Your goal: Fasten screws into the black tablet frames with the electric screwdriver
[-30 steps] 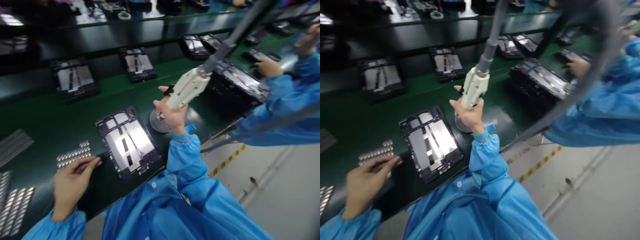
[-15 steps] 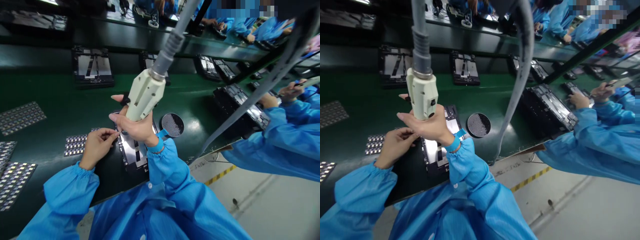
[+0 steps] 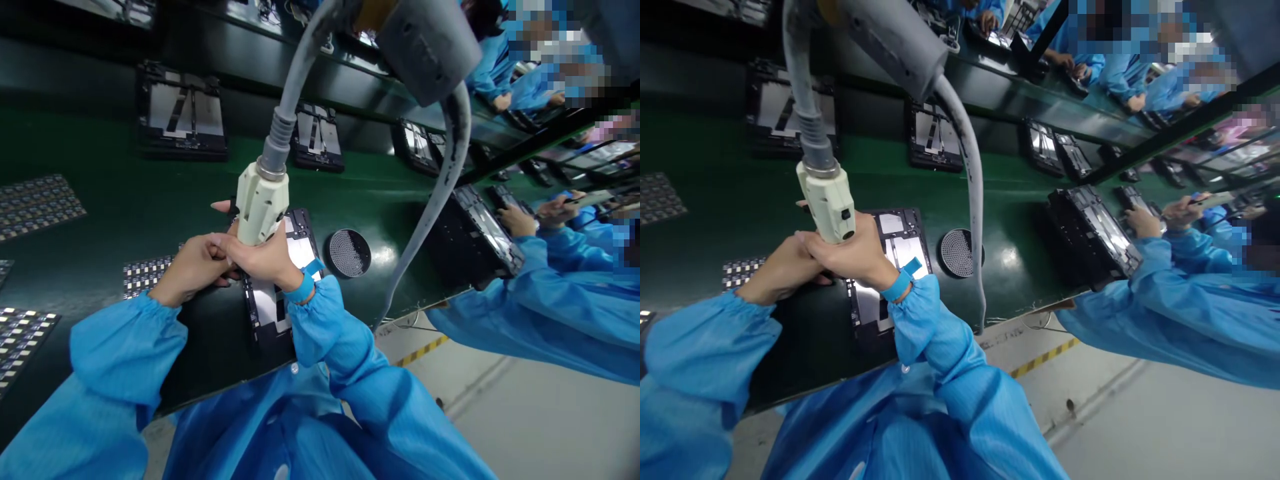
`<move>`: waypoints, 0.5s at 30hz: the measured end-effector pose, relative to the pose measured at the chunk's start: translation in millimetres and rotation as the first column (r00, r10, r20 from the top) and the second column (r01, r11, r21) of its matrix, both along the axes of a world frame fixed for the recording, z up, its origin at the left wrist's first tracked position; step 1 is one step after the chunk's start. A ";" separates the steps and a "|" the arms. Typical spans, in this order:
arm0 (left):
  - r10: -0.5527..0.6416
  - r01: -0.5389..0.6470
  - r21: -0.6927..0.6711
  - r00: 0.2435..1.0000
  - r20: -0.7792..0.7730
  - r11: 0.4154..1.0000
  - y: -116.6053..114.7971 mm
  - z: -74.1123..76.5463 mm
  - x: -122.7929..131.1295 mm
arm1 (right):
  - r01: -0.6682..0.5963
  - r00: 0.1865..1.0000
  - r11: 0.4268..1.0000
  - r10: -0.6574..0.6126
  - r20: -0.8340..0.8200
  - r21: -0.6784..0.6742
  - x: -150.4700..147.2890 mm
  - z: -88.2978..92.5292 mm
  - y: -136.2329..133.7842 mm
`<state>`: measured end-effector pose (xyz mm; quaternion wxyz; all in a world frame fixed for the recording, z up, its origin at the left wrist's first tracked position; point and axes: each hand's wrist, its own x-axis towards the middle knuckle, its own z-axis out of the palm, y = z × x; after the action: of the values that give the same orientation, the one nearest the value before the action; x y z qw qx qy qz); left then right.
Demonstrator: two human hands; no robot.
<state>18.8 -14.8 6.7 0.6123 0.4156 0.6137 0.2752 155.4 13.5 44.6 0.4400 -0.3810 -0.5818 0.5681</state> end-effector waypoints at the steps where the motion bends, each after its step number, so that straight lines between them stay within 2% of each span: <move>1: -0.010 0.011 -0.008 1.000 0.003 1.000 0.5 -0.7 -0.7 | -0.003 1.000 1.000 0.003 -0.007 0.008 -0.4 -1.1 0.1; 5: 0.002 -0.002 -0.003 0.999 0.032 1.000 -0.4 -3.3 -1.2 | -0.008 0.999 1.000 0.009 -0.046 0.025 -1.6 -4.6 0.8; 9: 0.021 -0.021 -0.001 0.998 0.059 1.000 -0.4 -3.3 -0.2 | -0.023 1.000 1.000 0.023 0.014 -0.002 -2.3 -6.3 1.5; 13: 0.032 -0.032 0.003 0.998 0.054 0.999 0.1 -2.6 0.0 | -0.023 0.999 0.999 0.022 0.024 0.043 -2.7 -10.3 0.7; 15: 0.034 -0.035 0.019 0.998 0.051 0.999 -0.2 -2.9 -0.3 | -0.020 0.997 0.999 0.016 0.082 0.041 -3.1 -13.4 -0.7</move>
<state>18.6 -15.1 3.8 0.6188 0.4039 0.6021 0.3023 152.3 12.8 31.1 0.4187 -0.3893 -0.6145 0.5437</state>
